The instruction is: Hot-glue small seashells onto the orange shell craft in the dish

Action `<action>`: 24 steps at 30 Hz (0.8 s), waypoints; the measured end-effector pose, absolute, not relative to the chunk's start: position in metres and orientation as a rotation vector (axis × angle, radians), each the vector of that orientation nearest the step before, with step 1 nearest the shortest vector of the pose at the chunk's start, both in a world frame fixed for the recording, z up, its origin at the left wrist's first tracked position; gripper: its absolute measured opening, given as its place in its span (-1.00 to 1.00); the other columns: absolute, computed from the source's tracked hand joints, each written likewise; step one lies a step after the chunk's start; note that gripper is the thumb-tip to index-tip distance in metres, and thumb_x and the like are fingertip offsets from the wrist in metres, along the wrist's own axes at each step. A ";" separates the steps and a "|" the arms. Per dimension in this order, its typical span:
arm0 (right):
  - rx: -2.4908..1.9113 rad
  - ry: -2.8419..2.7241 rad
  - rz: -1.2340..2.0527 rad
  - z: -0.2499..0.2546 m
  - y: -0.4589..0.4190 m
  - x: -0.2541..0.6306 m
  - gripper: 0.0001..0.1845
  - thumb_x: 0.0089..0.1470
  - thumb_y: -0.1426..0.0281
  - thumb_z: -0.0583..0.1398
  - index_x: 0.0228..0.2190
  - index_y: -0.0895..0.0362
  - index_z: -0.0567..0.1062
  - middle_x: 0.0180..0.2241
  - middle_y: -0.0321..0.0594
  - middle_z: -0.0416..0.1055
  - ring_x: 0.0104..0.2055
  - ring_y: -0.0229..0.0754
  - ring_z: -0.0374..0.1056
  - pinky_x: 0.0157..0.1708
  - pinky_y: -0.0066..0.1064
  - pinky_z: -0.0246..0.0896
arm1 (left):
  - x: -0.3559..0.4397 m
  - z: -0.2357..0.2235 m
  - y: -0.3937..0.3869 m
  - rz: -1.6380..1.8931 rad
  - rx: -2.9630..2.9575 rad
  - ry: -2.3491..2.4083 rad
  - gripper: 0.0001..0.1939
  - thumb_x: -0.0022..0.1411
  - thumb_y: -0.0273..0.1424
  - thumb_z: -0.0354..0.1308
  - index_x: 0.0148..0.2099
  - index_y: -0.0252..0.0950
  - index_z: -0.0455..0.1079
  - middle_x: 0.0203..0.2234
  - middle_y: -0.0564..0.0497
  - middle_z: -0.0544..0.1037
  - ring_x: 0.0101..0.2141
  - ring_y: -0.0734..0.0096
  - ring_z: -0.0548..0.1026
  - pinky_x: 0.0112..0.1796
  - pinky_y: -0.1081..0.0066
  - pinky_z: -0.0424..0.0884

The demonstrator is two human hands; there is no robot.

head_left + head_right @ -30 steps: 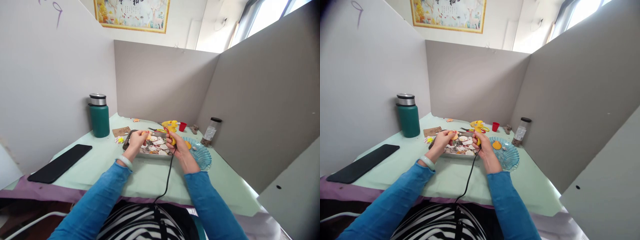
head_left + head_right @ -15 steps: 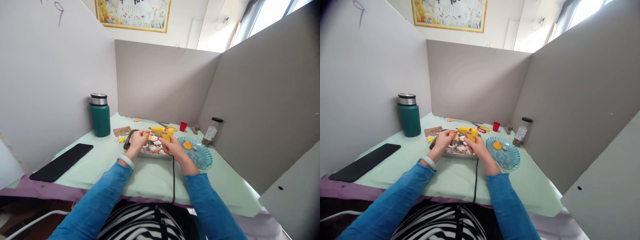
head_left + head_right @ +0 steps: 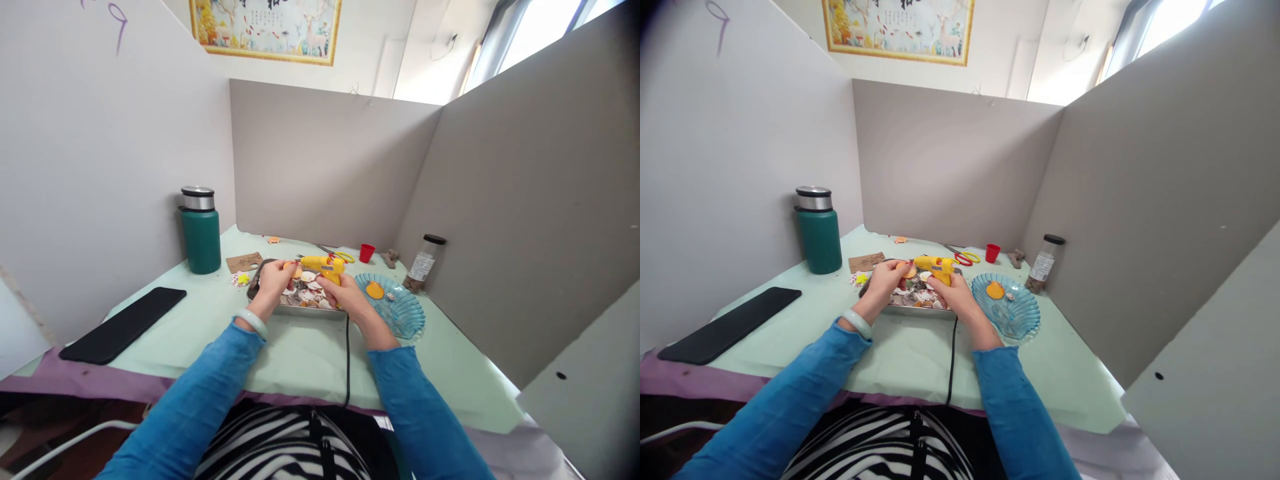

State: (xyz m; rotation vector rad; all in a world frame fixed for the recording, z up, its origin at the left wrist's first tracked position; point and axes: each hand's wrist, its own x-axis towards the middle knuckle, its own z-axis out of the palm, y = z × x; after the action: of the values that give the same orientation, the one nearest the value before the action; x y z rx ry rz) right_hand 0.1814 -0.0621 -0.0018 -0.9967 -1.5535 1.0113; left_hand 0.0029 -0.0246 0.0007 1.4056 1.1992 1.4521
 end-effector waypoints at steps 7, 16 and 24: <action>-1.002 -1.556 0.987 0.001 -0.065 0.180 -0.51 -0.04 0.01 0.28 -0.67 0.07 0.27 -0.78 -0.41 0.14 -0.71 -0.35 0.02 -0.68 -0.45 -0.10 | 0.003 0.000 -0.024 1.468 1.435 1.196 -0.77 0.03 -0.25 0.19 -0.47 -0.34 0.43 -0.75 0.09 0.38 -0.75 0.57 0.27 -0.64 0.53 0.14; -1.018 -1.548 0.985 0.003 -0.067 0.178 -0.54 -0.05 0.02 0.29 -0.65 0.07 0.28 -0.78 -0.42 0.13 -0.71 -0.35 0.01 -0.69 -0.45 -0.12 | 0.003 -0.001 -0.023 1.475 1.379 1.130 -0.80 0.03 -0.28 0.22 -0.45 -0.35 0.43 -0.71 0.07 0.41 -0.74 0.58 0.26 -0.63 0.52 0.20; -1.024 -1.559 0.942 0.004 -0.066 0.179 -0.56 -0.01 0.05 0.26 -0.64 0.07 0.29 -0.80 -0.42 0.14 -0.71 -0.35 0.02 -0.67 -0.44 -0.08 | 0.003 0.001 -0.025 1.467 1.394 1.139 -0.77 0.04 -0.26 0.21 -0.47 -0.34 0.40 -0.74 0.10 0.36 -0.73 0.57 0.26 -0.63 0.52 0.16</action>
State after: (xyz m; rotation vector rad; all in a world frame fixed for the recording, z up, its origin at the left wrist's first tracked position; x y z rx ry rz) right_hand 0.1795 -0.0662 0.0038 -1.0241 -1.5588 0.9421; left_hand 0.0032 -0.0253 0.0005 1.3939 1.1385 1.4668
